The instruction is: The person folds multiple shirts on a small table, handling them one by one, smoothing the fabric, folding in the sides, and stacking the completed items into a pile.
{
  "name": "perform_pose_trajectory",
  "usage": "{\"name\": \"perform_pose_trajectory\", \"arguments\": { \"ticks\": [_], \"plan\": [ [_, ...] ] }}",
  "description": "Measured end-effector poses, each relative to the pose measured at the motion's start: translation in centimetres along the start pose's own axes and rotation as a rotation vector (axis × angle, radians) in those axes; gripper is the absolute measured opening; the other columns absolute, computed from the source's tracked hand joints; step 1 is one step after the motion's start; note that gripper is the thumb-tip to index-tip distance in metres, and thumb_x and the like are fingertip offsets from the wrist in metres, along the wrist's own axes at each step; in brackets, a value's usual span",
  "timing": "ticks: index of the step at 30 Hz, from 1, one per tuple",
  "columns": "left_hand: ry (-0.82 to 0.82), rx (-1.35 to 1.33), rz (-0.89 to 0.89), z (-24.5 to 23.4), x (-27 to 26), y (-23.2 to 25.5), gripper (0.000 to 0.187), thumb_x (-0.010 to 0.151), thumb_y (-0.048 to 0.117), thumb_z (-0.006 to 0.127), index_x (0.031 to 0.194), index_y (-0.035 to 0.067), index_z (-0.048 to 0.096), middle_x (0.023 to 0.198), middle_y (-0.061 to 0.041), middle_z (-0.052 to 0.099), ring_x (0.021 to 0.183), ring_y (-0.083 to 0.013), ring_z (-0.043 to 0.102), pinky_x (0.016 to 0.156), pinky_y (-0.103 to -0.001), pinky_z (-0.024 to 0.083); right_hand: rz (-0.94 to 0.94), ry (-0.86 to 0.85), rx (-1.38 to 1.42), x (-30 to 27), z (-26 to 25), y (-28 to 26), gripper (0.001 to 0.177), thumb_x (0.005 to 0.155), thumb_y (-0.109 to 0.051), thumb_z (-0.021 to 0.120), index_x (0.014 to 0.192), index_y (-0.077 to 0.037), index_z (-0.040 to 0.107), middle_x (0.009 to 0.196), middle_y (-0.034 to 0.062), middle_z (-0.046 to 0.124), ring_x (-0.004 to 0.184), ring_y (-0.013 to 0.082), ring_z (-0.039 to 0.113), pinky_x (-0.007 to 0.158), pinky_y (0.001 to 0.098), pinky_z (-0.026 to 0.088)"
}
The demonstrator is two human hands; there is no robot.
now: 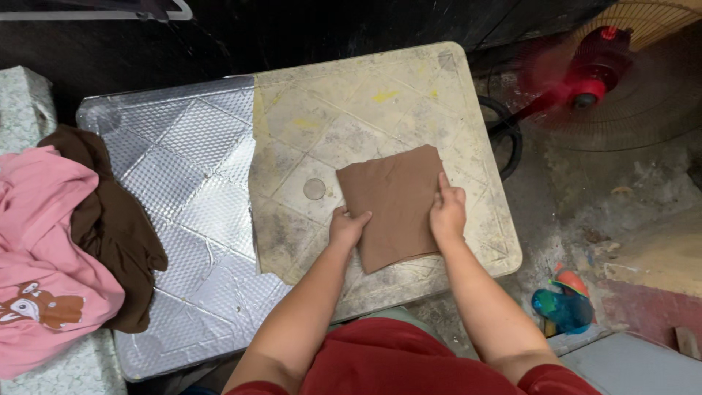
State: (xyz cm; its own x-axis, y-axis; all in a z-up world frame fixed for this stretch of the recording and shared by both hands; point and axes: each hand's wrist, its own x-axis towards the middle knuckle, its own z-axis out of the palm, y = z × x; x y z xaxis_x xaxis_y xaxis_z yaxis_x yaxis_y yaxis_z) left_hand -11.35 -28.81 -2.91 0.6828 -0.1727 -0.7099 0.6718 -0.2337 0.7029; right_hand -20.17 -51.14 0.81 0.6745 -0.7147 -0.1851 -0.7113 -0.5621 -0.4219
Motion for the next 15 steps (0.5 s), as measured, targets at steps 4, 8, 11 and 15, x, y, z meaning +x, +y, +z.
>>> {"name": "perform_pose_trajectory", "arguments": {
  "ticks": [4, 8, 11, 15],
  "plan": [
    [0.006, -0.013, 0.023, 1.5, 0.6, 1.3, 0.058, 0.076, 0.014, 0.081, 0.127, -0.006, 0.064, 0.111, -0.018, 0.077, 0.097, -0.0277, 0.076, 0.084, -0.036, 0.059, 0.05, -0.158, -0.283, -1.2, 0.4, -1.2, 0.065, 0.104, -0.049, 0.043, 0.162, -0.026, 0.025, 0.166, 0.0122, 0.021, 0.141, 0.0388, 0.034, 0.112, 0.0591, 0.027],
    [0.03, -0.082, 0.006, 2.2, 0.3, 1.9, 0.055, 0.075, 0.008, 0.074, 0.127, -0.003, 0.059, 0.112, -0.018, 0.074, 0.099, -0.0292, 0.074, 0.085, -0.037, 0.059, 0.003, -0.142, -0.268, -0.9, 1.1, -0.5, 0.071, 0.102, -0.057, 0.034, 0.164, -0.026, 0.017, 0.172, 0.0095, 0.012, 0.153, 0.0358, 0.019, 0.116, 0.066, 0.017],
    [0.013, -0.07, 0.055, 2.0, 0.0, 2.9, 0.054, 0.075, 0.008, 0.073, 0.125, -0.003, 0.057, 0.112, -0.018, 0.073, 0.099, -0.0298, 0.073, 0.086, -0.038, 0.059, 0.011, -0.168, -0.23, -0.9, 1.4, -0.4, 0.072, 0.102, -0.057, 0.035, 0.165, -0.026, 0.016, 0.172, 0.009, 0.01, 0.156, 0.0352, 0.013, 0.119, 0.0666, 0.014],
    [0.064, 0.256, 0.252, -0.7, -1.6, 8.4, 0.056, 0.075, 0.012, 0.075, 0.126, -0.002, 0.059, 0.111, -0.021, 0.074, 0.101, -0.033, 0.073, 0.089, -0.04, 0.058, 0.004, -0.27, -0.169, -0.7, 2.0, -1.2, 0.075, 0.1, -0.059, 0.035, 0.164, -0.027, 0.014, 0.173, 0.0087, 0.006, 0.157, 0.0353, 0.006, 0.119, 0.0661, 0.01]
  ]
}}
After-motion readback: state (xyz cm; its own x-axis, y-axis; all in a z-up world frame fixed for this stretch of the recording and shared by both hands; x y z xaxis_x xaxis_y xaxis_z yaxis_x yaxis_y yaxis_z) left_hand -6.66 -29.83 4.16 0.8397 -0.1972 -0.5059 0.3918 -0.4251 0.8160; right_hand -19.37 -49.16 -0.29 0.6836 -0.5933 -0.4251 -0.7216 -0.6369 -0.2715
